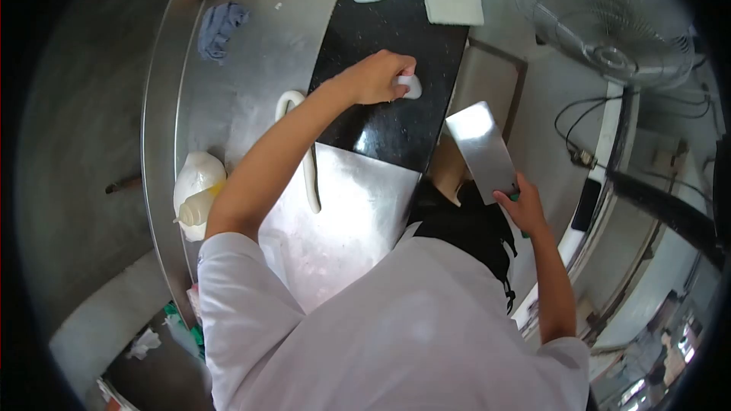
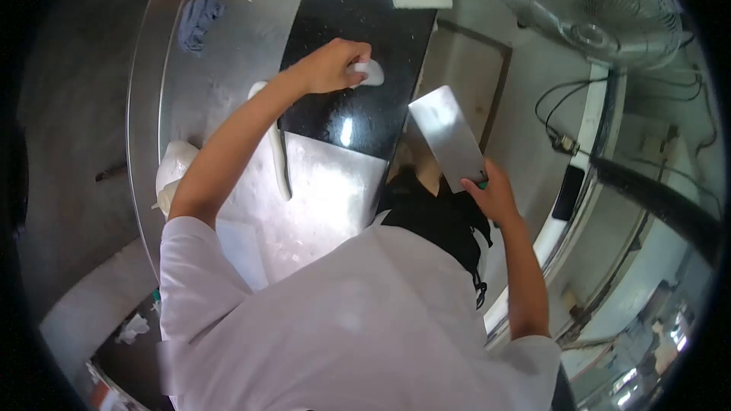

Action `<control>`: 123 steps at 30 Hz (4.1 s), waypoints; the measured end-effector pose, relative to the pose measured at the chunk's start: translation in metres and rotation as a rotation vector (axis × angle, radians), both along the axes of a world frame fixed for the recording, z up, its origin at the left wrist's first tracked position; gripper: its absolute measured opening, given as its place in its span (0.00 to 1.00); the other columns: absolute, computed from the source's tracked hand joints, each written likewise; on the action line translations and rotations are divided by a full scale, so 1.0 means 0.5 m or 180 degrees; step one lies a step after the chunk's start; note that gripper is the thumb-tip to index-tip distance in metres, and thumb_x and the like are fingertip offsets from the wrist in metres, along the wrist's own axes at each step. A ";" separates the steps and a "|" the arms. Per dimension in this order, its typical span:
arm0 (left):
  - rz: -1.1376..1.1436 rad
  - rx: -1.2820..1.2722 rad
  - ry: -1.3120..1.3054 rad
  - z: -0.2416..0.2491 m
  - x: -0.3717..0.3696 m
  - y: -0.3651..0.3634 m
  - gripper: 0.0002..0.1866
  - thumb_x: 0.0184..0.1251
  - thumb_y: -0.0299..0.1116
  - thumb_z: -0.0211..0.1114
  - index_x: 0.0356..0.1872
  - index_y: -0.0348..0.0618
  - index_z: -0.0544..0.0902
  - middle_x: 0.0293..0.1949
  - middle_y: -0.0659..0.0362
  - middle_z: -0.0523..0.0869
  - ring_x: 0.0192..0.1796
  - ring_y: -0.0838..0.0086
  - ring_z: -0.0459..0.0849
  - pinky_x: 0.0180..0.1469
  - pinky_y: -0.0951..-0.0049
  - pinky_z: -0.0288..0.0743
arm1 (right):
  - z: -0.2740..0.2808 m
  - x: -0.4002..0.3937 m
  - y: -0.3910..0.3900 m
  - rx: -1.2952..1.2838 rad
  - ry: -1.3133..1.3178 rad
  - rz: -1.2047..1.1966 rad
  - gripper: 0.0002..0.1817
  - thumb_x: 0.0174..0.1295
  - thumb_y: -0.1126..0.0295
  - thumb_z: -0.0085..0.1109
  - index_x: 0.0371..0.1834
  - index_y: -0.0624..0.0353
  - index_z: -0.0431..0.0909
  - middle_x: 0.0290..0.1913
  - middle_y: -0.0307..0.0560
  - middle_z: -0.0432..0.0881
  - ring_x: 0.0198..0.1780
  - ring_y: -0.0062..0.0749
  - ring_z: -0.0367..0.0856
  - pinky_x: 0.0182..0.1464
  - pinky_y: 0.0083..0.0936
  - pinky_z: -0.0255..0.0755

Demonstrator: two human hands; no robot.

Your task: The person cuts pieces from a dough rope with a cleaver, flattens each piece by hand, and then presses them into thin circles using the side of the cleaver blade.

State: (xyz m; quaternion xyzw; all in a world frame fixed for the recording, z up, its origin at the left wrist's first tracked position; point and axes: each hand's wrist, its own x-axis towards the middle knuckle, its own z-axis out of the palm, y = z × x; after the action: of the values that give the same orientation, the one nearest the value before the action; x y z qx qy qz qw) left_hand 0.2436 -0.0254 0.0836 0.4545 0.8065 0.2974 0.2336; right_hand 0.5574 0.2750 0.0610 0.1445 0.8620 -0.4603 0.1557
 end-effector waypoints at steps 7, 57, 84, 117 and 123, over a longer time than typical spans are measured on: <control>0.1341 0.0297 -0.1320 -0.027 -0.028 -0.023 0.17 0.59 0.21 0.74 0.45 0.38 0.75 0.39 0.57 0.84 0.41 0.72 0.86 0.45 0.69 0.81 | -0.009 -0.069 -0.015 -0.0252 0.0238 -0.0488 0.21 0.62 0.68 0.73 0.55 0.66 0.79 0.45 0.56 0.88 0.47 0.41 0.88 0.52 0.35 0.77; 0.5387 -0.0526 0.0870 -0.164 0.271 -0.054 0.28 0.57 0.34 0.77 0.60 0.42 0.80 0.49 0.52 0.80 0.58 0.52 0.80 0.59 0.51 0.73 | -0.149 -0.603 -0.014 0.0346 0.0185 0.2376 0.38 0.68 0.58 0.70 0.72 0.75 0.67 0.55 0.57 0.82 0.44 0.40 0.81 0.47 0.35 0.77; 0.6480 0.1690 -0.1129 -0.190 0.369 -0.237 0.34 0.74 0.61 0.61 0.51 0.31 0.84 0.52 0.38 0.87 0.55 0.46 0.86 0.58 0.56 0.78 | -0.129 -0.338 -0.003 -0.0432 -0.0213 0.1461 0.25 0.71 0.65 0.65 0.63 0.68 0.69 0.43 0.49 0.80 0.27 0.25 0.74 0.24 0.24 0.64; 0.5996 0.3702 -0.0698 0.104 0.179 -0.311 0.21 0.78 0.42 0.65 0.53 0.31 0.75 0.30 0.55 0.79 0.25 0.73 0.78 0.21 0.67 0.74 | -0.208 -0.663 0.117 -0.0217 0.0330 0.2380 0.33 0.73 0.59 0.66 0.68 0.76 0.69 0.51 0.57 0.81 0.40 0.36 0.81 0.36 0.29 0.76; 0.5578 0.4136 0.0559 0.392 0.032 -0.282 0.23 0.70 0.40 0.72 0.53 0.38 0.70 0.38 0.54 0.80 0.33 0.71 0.81 0.29 0.65 0.77 | -0.117 -0.615 0.048 0.0060 -0.0645 0.2161 0.33 0.71 0.61 0.68 0.68 0.78 0.70 0.52 0.62 0.84 0.47 0.48 0.83 0.54 0.37 0.77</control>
State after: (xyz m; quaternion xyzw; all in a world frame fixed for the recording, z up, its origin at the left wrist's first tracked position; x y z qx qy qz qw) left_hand 0.2597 -0.1663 0.2795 -0.2209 0.5530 0.6956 -0.4018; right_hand 0.2500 0.2991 0.0026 -0.1038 0.8453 -0.3576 0.3833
